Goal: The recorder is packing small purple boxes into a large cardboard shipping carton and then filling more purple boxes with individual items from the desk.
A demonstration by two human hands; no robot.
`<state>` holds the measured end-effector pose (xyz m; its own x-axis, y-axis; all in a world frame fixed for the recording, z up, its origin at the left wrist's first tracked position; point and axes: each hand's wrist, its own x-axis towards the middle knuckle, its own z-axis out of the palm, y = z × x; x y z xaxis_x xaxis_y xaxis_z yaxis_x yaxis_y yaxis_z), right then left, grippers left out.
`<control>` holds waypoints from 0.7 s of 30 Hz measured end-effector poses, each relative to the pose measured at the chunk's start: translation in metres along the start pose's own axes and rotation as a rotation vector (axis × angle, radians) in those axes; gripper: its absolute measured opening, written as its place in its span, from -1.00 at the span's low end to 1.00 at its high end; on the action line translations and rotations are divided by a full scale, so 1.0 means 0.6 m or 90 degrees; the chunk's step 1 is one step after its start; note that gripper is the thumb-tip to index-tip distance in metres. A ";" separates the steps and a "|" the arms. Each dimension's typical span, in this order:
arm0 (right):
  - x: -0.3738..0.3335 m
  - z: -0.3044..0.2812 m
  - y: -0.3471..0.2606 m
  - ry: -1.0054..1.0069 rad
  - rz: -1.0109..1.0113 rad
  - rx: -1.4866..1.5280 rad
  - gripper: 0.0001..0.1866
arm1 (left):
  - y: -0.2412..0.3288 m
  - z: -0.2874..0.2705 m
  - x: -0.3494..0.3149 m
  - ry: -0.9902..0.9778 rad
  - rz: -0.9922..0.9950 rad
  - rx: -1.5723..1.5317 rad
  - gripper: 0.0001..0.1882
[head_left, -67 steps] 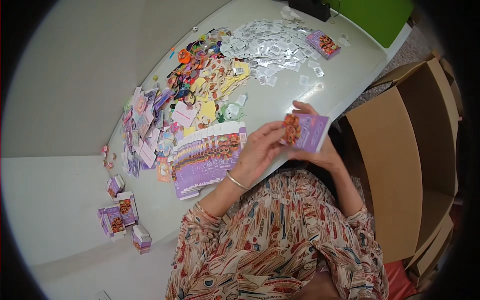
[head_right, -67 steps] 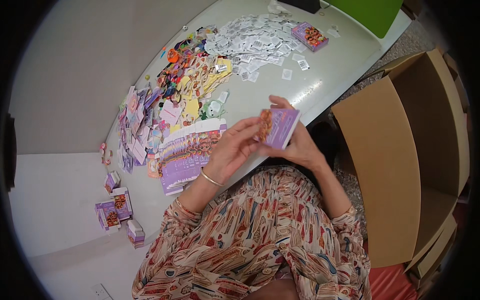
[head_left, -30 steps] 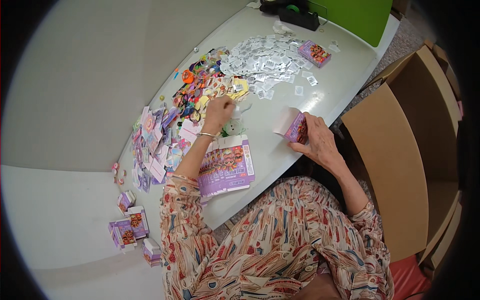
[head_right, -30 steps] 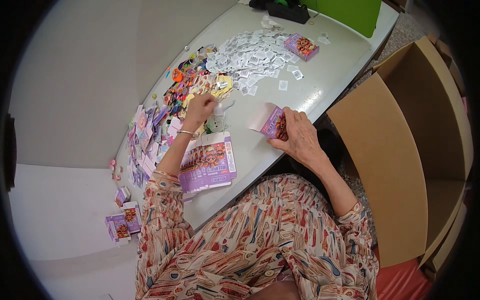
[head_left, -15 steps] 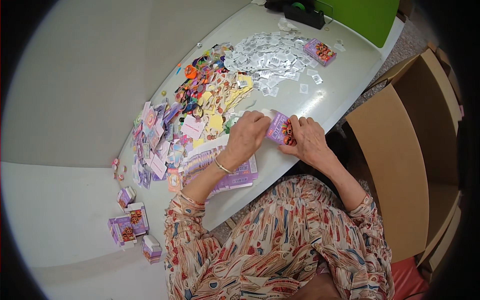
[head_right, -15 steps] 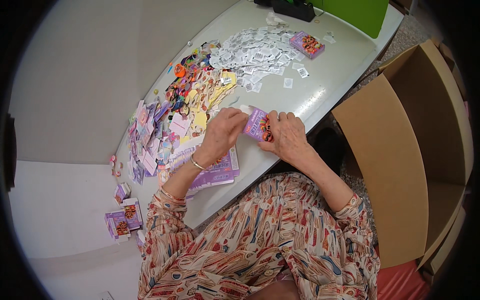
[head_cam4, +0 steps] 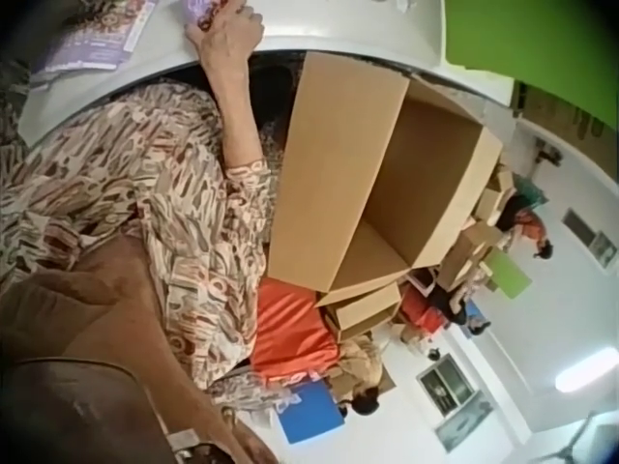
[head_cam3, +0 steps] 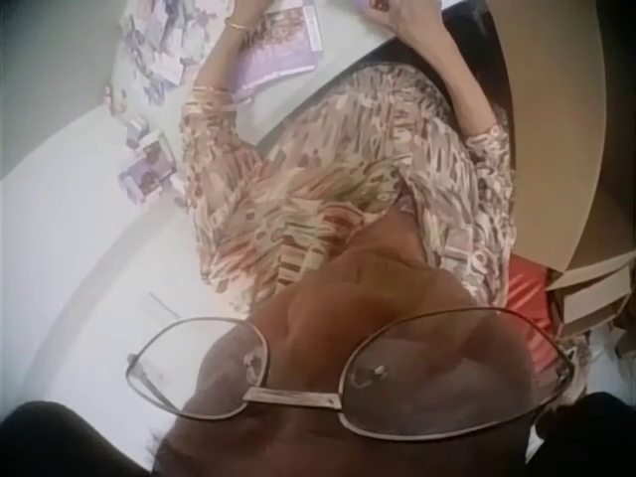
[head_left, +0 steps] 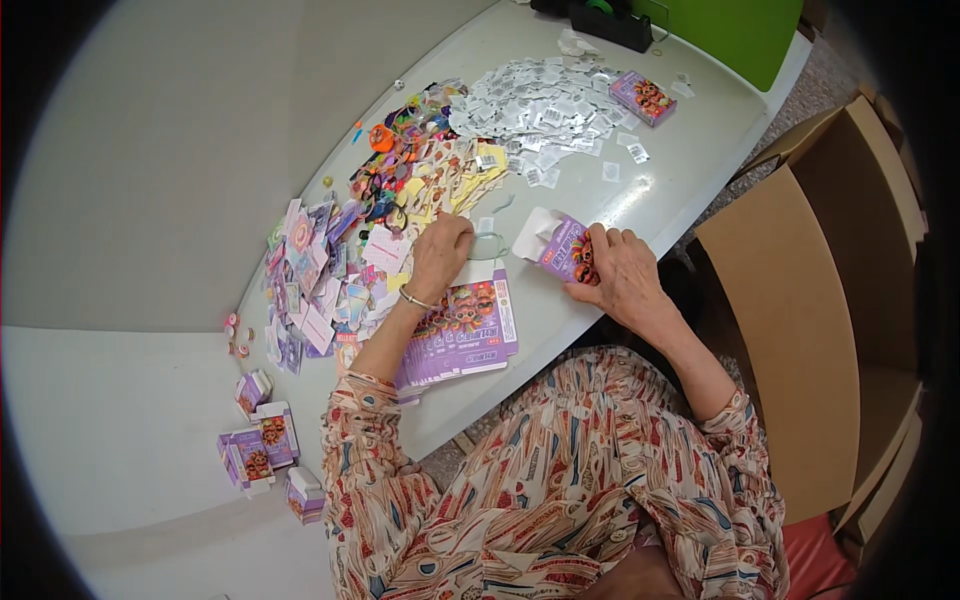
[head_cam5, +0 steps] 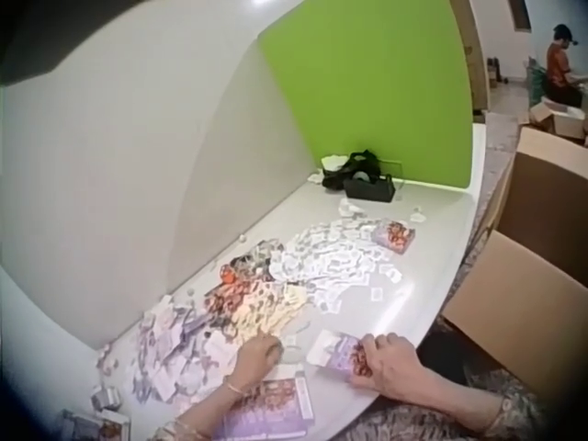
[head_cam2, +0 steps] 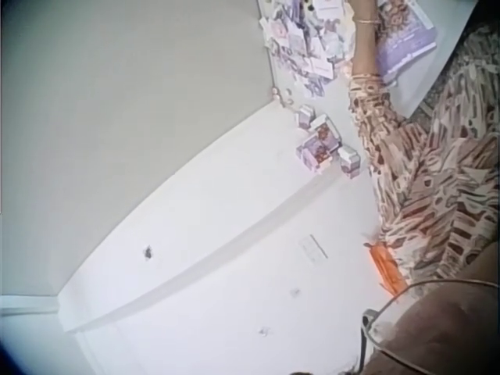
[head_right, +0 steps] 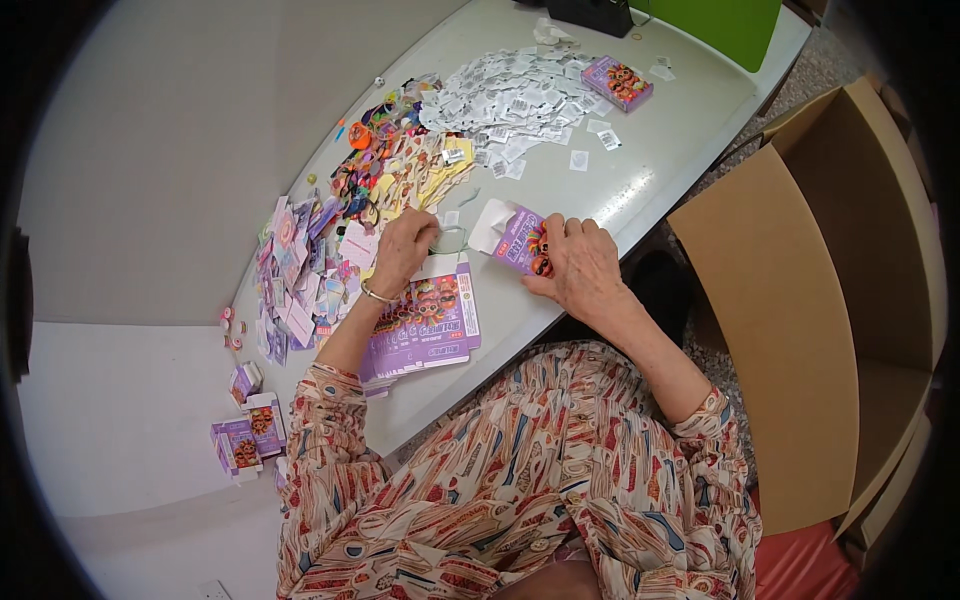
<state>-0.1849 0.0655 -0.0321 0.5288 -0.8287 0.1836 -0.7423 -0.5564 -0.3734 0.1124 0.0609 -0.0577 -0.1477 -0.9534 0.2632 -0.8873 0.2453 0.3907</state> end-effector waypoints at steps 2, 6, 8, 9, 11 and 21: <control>0.003 0.000 -0.009 -0.006 0.003 -0.025 -0.30 | -0.001 -0.010 0.006 -0.005 -0.027 -0.016 -0.85; 0.012 0.007 -0.016 -0.018 -0.003 -0.075 -0.31 | 0.034 -0.051 0.028 -0.005 -0.131 -0.286 -0.89; 0.014 0.009 -0.015 -0.017 -0.010 -0.068 -0.31 | 0.074 -0.068 0.043 -0.045 -0.187 -0.455 -0.91; 0.015 0.008 -0.017 -0.012 -0.019 -0.060 -0.31 | 0.090 -0.075 0.047 -0.042 -0.188 -0.455 -0.91; 0.019 0.003 -0.020 -0.021 -0.020 -0.047 -0.31 | 0.111 -0.081 0.048 -0.057 -0.179 -0.527 -0.91; 0.018 -0.006 -0.018 -0.057 -0.002 0.058 -0.32 | 0.150 -0.027 0.036 -0.014 -0.028 -0.377 -0.87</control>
<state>-0.1730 0.0625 -0.0229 0.5690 -0.8156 0.1045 -0.7024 -0.5482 -0.4540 0.0366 0.0651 -0.0026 -0.1314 -0.9667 0.2195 -0.4982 0.2558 0.8284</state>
